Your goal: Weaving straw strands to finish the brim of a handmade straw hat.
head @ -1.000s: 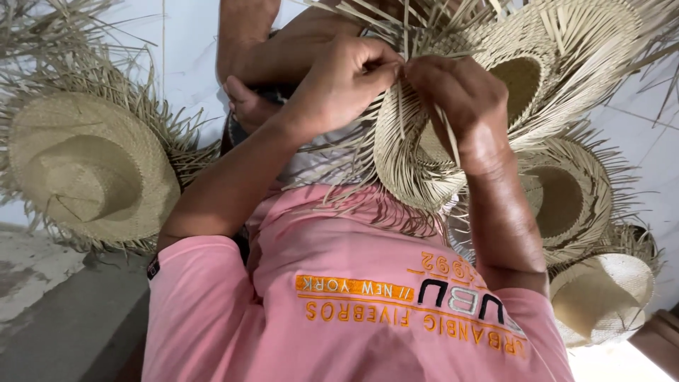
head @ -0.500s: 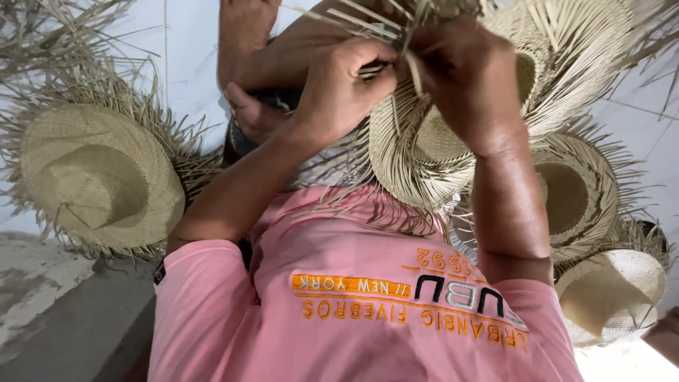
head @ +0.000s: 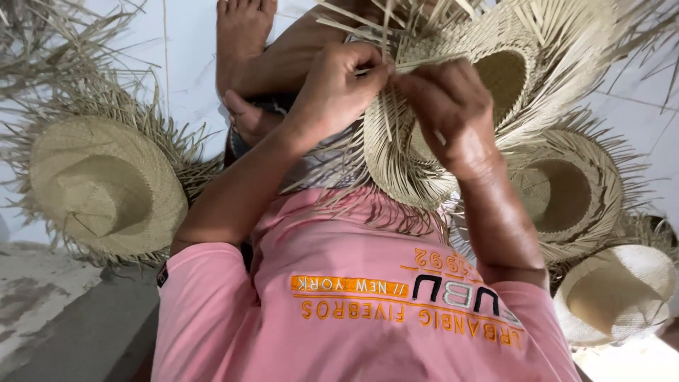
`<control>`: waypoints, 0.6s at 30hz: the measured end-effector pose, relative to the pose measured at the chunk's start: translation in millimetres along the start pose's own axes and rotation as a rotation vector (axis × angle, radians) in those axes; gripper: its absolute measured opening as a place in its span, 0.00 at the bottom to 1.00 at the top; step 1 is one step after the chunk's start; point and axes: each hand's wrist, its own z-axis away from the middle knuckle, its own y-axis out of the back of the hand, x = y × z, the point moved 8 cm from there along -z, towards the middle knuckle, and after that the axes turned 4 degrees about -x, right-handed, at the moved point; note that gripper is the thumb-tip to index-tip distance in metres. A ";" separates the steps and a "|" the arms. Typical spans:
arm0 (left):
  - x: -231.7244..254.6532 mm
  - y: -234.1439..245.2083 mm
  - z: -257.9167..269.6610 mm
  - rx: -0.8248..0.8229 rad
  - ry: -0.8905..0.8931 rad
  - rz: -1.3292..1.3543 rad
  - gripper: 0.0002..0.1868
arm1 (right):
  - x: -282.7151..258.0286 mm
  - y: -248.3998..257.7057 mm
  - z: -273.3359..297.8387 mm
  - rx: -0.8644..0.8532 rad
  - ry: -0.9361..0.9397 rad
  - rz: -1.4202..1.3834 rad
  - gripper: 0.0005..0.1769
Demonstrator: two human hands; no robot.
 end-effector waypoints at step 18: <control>14.8 -4.1 3.7 0.066 -0.220 -0.175 0.10 | 15.6 7.1 -21.1 0.065 -0.259 -0.248 0.05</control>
